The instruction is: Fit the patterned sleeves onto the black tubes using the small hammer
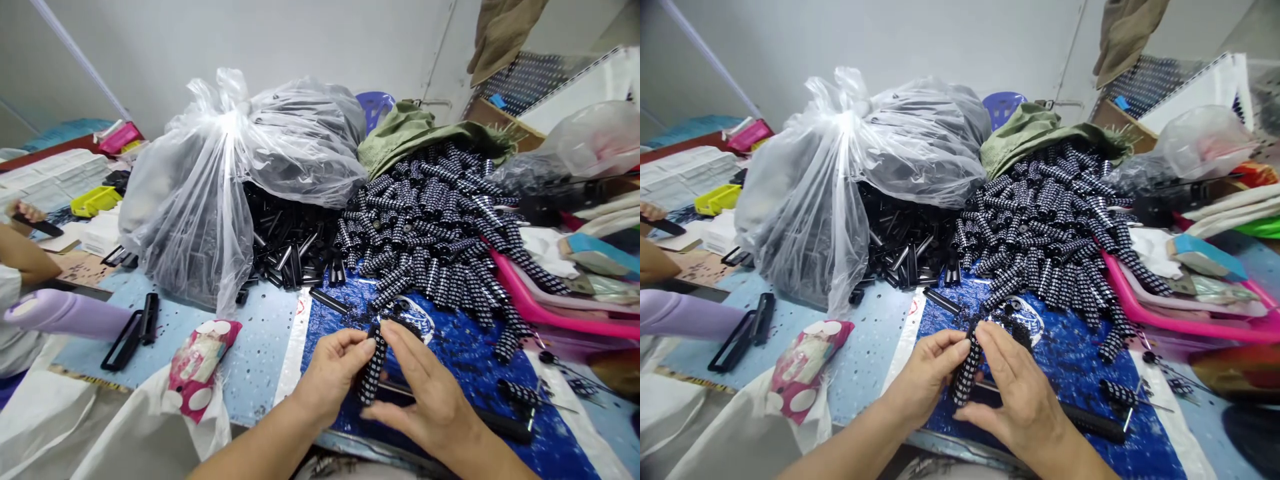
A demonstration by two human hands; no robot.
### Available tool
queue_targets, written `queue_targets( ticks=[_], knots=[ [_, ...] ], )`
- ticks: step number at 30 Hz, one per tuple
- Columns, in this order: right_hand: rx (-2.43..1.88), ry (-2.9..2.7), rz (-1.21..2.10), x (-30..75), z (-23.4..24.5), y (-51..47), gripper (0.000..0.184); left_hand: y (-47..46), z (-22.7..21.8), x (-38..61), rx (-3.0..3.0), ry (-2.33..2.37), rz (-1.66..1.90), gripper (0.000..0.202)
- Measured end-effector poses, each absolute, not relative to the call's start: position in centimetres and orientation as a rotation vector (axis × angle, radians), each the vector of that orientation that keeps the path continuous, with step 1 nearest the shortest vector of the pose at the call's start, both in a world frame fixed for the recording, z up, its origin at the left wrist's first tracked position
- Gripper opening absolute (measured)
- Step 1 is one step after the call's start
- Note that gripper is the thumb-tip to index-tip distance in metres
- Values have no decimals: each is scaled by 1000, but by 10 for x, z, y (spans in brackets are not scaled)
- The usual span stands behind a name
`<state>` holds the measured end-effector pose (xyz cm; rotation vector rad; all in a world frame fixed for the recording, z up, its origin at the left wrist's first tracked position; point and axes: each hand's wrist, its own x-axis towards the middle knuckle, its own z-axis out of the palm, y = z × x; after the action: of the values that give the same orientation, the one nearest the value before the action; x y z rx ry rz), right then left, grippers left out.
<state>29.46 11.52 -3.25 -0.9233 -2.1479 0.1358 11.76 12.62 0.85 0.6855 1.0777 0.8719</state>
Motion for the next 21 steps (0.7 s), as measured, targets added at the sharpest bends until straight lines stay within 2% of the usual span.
queue_targets(
  ticks=[2,3,6,8,11,13,15,21],
  knots=[
    [-971,-2209,163,306,-40,109,88,128,0,105,768,1142,893,40],
    [-1006,-2245,144,314,-46,106,81,129,-4,97,892,1212,916,36],
    [-1089,-2326,72,336,-63,94,34,131,-13,69,1397,1473,846,23],
    [-1130,-2311,89,342,-67,88,20,134,-14,54,1680,1601,658,17],
    [-1155,-2177,193,334,-58,87,16,142,-12,44,1828,1646,388,13],
    [-1093,-2076,247,322,-49,93,20,150,-11,42,1772,1608,292,19],
    [-1021,-2040,270,308,-43,102,27,156,-11,41,1706,1561,263,26],
    [-1036,-2225,395,288,-35,120,16,168,-17,39,1643,1483,224,35]
  ],
)
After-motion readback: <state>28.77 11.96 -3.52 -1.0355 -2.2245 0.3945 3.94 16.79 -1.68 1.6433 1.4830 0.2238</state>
